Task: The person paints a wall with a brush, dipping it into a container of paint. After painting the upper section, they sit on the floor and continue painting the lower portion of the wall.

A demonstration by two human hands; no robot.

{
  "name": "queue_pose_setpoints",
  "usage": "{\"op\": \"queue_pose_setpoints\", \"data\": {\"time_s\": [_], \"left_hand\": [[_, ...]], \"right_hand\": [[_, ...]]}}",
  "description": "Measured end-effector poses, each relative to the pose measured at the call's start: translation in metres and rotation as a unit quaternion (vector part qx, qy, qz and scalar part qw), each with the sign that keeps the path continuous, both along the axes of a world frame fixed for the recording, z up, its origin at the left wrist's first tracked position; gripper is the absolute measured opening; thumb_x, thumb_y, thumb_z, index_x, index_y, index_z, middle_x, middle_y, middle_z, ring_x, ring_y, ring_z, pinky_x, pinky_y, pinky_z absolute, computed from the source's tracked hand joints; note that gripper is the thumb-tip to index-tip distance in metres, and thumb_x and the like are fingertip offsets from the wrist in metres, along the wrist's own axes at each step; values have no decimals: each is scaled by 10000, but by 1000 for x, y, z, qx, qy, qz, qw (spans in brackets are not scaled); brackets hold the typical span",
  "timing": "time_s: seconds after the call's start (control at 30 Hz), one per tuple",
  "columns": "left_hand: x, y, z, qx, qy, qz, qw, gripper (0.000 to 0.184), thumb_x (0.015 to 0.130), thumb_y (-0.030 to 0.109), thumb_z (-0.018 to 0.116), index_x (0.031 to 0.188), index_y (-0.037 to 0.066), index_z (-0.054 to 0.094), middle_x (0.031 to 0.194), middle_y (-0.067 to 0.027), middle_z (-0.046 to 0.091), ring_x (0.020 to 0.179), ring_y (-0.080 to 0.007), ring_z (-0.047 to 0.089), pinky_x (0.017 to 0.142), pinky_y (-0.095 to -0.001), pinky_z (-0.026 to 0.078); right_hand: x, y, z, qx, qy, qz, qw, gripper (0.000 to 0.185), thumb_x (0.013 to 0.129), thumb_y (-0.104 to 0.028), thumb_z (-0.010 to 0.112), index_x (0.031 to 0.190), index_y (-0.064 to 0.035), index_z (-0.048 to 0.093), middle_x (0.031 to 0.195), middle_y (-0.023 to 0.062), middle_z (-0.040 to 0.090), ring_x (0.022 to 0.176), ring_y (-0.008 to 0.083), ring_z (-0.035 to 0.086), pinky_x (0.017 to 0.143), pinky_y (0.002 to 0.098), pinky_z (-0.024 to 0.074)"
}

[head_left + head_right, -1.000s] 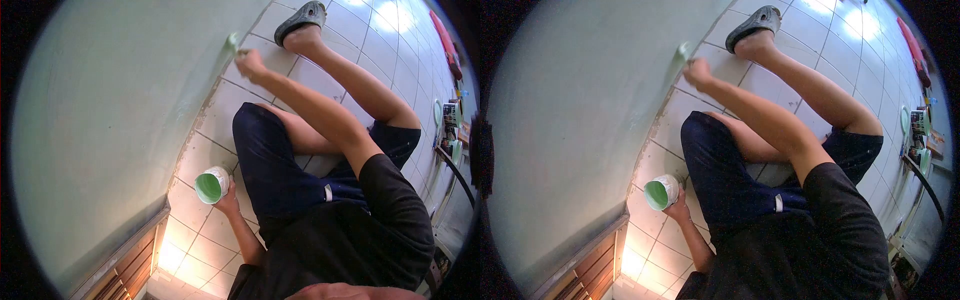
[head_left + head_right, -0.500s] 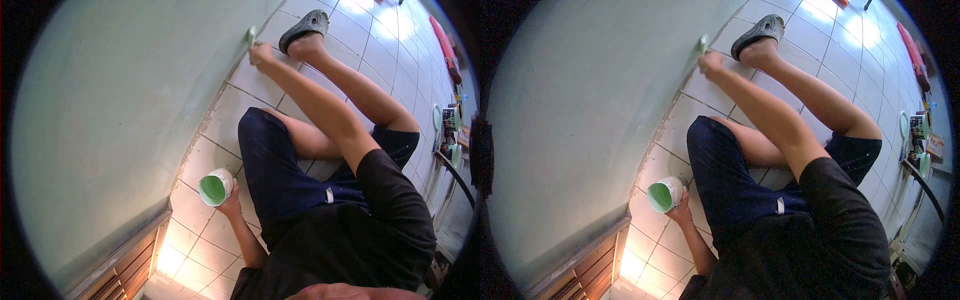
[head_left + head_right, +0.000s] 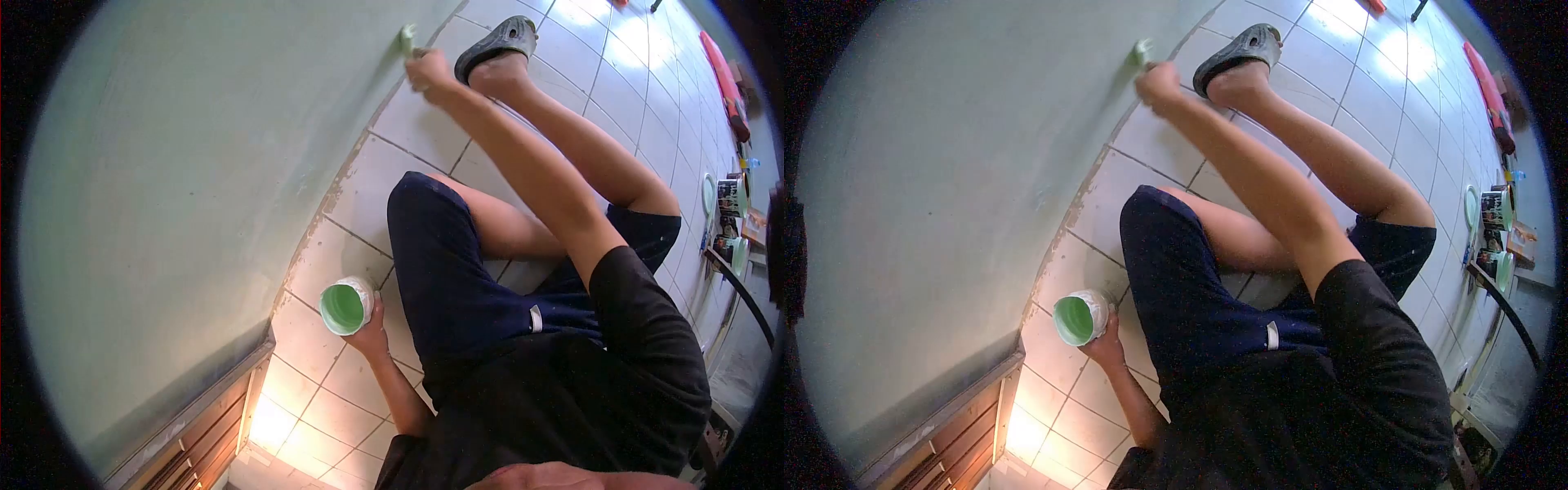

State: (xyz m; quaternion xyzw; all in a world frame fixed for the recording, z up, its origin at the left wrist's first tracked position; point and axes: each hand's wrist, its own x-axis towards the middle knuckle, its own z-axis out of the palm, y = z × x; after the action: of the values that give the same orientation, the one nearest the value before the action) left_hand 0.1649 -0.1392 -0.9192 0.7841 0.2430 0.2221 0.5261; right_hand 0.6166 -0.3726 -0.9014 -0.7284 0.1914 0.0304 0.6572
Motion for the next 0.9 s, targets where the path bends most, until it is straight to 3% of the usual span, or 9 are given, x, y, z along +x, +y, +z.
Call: {"op": "queue_pose_setpoints", "data": {"time_s": [0.07, 0.1, 0.23, 0.37, 0.4, 0.67, 0.73, 0.87, 0.9], "left_hand": [[-1, -5, 3, -18, 44, 19, 999, 743, 732, -26, 885, 1382, -46, 525, 1334, -156, 621, 1181, -247, 628, 1052, -383, 508], [0, -8, 1, -18, 46, 14, 999, 743, 732, -26, 885, 1382, -46, 525, 1334, -156, 621, 1181, -247, 628, 1052, -383, 508], [1, -22, 7, -56, 52, 27, 997, 724, 729, -7, 896, 1359, -47, 542, 1315, -153, 630, 1160, -243, 636, 1042, -379, 510], [-12, -11, -9, -24, 47, -12, 999, 756, 716, 28, 917, 1366, -43, 536, 1319, -152, 629, 1160, -244, 639, 1053, -377, 502], [-10, -10, -8, -23, 43, -12, 999, 756, 716, 28, 917, 1366, -43, 536, 1319, -152, 629, 1160, -244, 639, 1053, -377, 502], [5, -17, 2, 3, 61, 10, 998, 851, 688, 81, 952, 1402, -33, 503, 1368, -162, 600, 1235, -276, 597, 1109, -403, 451], [6, -17, 6, 27, 74, -9, 997, 852, 690, 84, 953, 1405, -31, 503, 1366, -159, 602, 1236, -273, 595, 1111, -403, 448], [3, -14, 13, 32, 93, -24, 995, 849, 696, 83, 949, 1409, -29, 500, 1369, -154, 600, 1237, -267, 593, 1111, -399, 445], [1, -14, 10, 32, 92, -23, 995, 849, 696, 83, 949, 1409, -29, 500, 1369, -154, 600, 1237, -267, 593, 1111, -399, 445]], "right_hand": [[-41, 32, -12, -166, -3, 49, 985, 356, 883, -155, 699, 1208, -7, 701, 864, 161, 746, 752, 240, 717, 685, 404, 570], [-81, 36, 16, -97, -9, 105, 990, 369, 902, -137, 680, 1246, -5, 697, 826, 144, 727, 719, 232, 694, 682, 401, 559], [-119, -8, 50, 0, 69, 285, 956, 359, 914, -95, 693, 1269, -45, 712, 747, 44, 647, 567, 136, 565, 473, 317, 431], [-11, -51, 13, 36, 14, 48, 998, 165, 946, -150, 638, 991, -7, 706, 727, 34, 625, 561, 160, 579, 473, 364, 439], [2, -47, 29, -94, 11, 7, 995, 197, 925, -170, 634, 965, 8, 707, 734, 49, 623, 617, 182, 609, 518, 371, 471], [-134, 59, 63, -88, -17, 118, 989, 352, 872, -134, 689, 1188, 18, 722, 1014, 222, 751, 939, 341, 743, 790, 419, 587], [-151, 38, 58, -72, -22, 327, 942, 435, 875, -136, 725, 1298, -38, 704, 791, 58, 671, 590, 131, 567, 555, 332, 469], [-80, -21, 40, 17, 47, 159, 986, 193, 937, -92, 647, 1099, -28, 730, 718, 33, 629, 513, 147, 546, 424, 337, 431], [-42, -42, 24, 136, 43, 115, 983, 97, 933, -66, 618, 982, -36, 697, 665, 11, 578, 503, 141, 531, 412, 335, 405]]}}
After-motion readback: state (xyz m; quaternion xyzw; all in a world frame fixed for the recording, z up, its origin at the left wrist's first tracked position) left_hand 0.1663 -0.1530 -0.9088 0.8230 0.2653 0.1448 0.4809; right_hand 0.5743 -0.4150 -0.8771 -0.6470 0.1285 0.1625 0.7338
